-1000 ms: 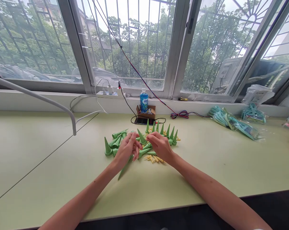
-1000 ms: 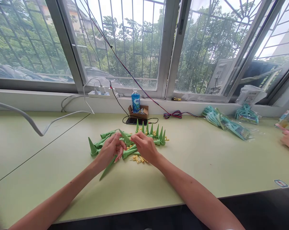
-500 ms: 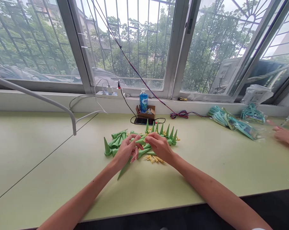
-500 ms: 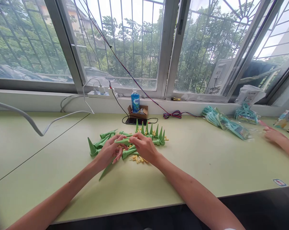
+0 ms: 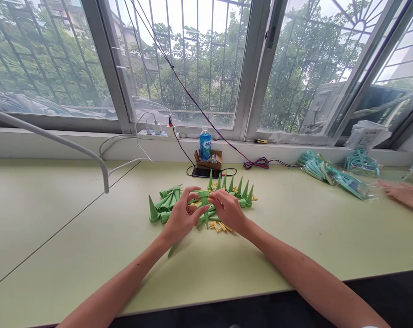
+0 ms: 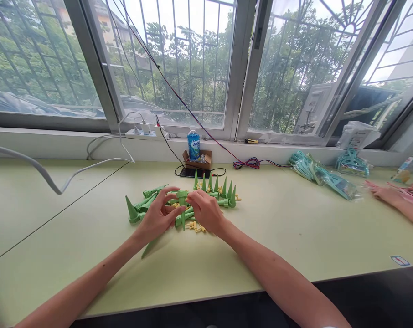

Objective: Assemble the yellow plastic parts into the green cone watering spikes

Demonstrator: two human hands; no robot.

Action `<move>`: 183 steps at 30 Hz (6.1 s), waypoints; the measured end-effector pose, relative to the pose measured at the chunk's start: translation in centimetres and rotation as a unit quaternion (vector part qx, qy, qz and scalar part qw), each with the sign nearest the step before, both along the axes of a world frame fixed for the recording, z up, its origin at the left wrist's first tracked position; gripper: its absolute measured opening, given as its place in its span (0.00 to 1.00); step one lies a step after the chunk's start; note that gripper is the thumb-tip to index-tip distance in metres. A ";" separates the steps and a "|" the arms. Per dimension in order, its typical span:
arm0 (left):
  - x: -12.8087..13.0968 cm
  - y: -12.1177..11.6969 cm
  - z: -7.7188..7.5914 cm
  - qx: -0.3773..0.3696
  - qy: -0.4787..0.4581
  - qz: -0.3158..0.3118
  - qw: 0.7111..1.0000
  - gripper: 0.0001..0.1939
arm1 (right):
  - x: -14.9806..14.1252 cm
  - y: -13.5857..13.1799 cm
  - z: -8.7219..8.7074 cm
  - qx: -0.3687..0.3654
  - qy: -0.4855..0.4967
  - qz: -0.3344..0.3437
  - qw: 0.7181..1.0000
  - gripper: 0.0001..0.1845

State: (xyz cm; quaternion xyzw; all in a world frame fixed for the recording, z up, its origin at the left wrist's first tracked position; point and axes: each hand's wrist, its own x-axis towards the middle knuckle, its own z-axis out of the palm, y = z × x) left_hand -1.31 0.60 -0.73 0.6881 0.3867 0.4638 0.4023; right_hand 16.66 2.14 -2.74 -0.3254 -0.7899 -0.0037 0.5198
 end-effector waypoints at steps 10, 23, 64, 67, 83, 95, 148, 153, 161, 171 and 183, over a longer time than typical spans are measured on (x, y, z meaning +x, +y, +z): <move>0.4 -0.2 0.3 0.022 -0.001 0.029 0.999 0.23 | -0.3 -0.3 0.2 -0.003 0.040 -0.016 0.999 0.10; 0.4 0.3 0.9 -0.201 -0.157 -0.093 0.962 0.21 | 0.0 -0.2 0.0 0.052 0.031 0.021 0.998 0.10; -0.1 0.1 -0.4 0.121 0.056 -0.028 0.991 0.27 | -0.1 0.2 -0.1 -0.001 -0.008 0.026 1.000 0.10; 0.1 0.0 -0.5 0.107 0.047 -0.012 0.993 0.29 | -0.2 0.1 0.0 0.000 0.000 0.012 1.000 0.10; 0.3 0.4 0.5 -0.135 -0.096 -0.052 0.985 0.20 | 0.2 0.3 -0.2 0.064 -0.006 -0.015 0.998 0.09; 0.0 0.4 0.7 -0.191 -0.093 -0.068 0.975 0.22 | 0.5 0.1 0.1 0.056 -0.043 0.020 0.997 0.11; 0.3 -0.2 0.9 0.018 -0.075 0.003 0.997 0.17 | 0.2 0.2 0.1 0.020 0.052 -0.002 0.998 0.07; 0.2 0.2 1.0 -0.083 -0.142 -0.047 0.985 0.19 | 0.3 0.1 0.2 0.056 0.024 0.004 0.998 0.08; 0.0 0.7 0.7 -0.243 -0.181 -0.125 0.945 0.25 | 0.4 -0.1 0.3 0.121 -0.069 0.022 0.990 0.11; -0.2 0.8 0.7 -0.243 -0.181 -0.143 0.942 0.20 | 0.4 -0.2 0.6 0.113 -0.065 0.044 0.990 0.12; -0.2 0.2 1.0 -0.163 -0.134 -0.102 0.972 0.19 | 0.4 0.0 0.2 0.067 -0.046 0.049 0.995 0.10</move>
